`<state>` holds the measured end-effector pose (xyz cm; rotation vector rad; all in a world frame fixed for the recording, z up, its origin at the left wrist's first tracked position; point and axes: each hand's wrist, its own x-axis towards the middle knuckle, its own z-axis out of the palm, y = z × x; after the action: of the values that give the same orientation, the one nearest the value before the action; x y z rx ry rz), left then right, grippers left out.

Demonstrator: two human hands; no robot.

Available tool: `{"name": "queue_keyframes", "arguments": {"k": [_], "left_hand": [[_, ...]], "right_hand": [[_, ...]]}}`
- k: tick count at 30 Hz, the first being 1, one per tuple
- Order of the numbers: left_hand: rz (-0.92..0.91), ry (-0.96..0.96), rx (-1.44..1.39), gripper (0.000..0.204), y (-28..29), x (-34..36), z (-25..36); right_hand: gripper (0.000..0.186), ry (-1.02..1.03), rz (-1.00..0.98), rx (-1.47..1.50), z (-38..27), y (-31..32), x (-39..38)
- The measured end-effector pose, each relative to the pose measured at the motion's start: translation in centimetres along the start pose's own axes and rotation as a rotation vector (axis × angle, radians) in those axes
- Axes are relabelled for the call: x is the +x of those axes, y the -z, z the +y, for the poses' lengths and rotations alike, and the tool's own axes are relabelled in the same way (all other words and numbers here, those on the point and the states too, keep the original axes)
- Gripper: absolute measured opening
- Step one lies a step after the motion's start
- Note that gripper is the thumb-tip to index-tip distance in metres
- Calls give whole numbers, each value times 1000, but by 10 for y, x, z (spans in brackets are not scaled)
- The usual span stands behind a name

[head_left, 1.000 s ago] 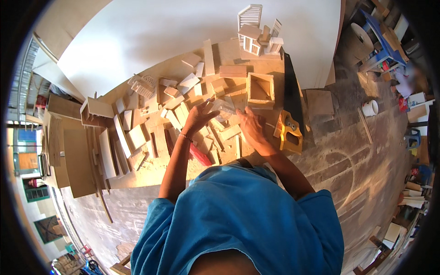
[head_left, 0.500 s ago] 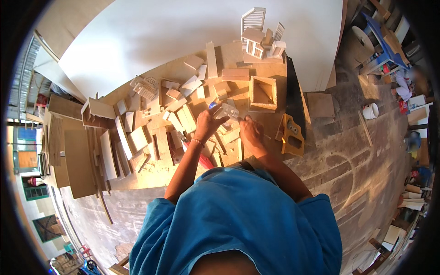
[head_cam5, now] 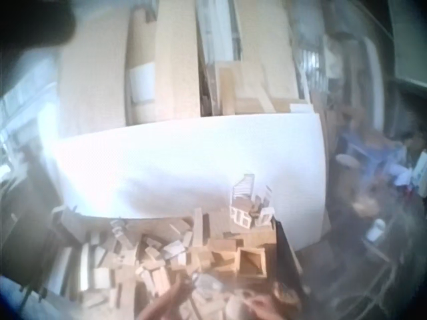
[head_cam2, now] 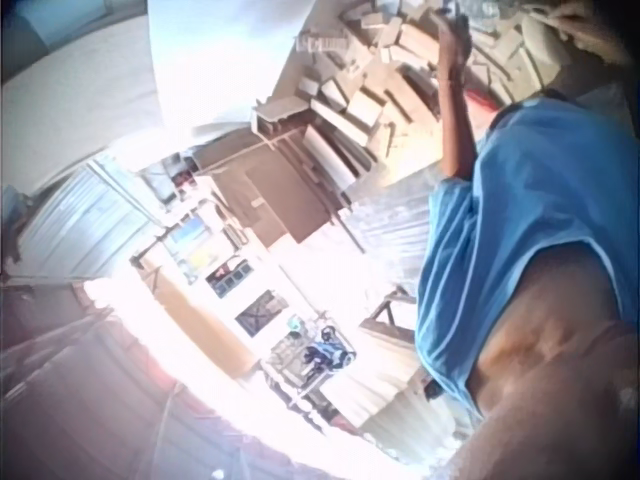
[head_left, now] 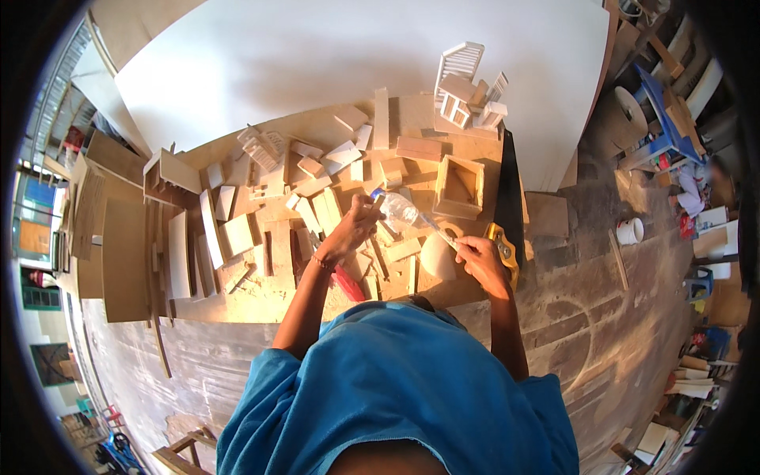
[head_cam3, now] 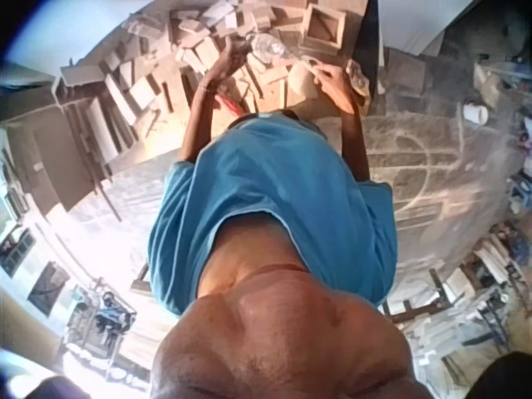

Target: The person assembles a small architectural model by gluing wood pieces together and sanding the edges using a sanding block.

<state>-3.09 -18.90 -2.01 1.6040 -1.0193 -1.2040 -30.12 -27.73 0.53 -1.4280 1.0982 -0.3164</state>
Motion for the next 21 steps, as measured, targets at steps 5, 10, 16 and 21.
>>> {"name": "queue_keyframes", "arguments": {"k": [5, 10, 16, 21], "left_hand": [[-4, 29, -300, 24, -4, -44, 67], [23, 76, -296, 20, -3, -69, 101], [-83, 73, -354, 20, 12, -90, 118], [-153, 97, -301, 22, 16, -94, 126]], "right_hand": [[23, 128, -61, 148, -15, -7, -11], [19, 409, 35, 68, -36, -17, -16], [17, 846, 211, -164, -66, -19, -21], [17, 966, 254, -336, -78, -22, -22]]}}
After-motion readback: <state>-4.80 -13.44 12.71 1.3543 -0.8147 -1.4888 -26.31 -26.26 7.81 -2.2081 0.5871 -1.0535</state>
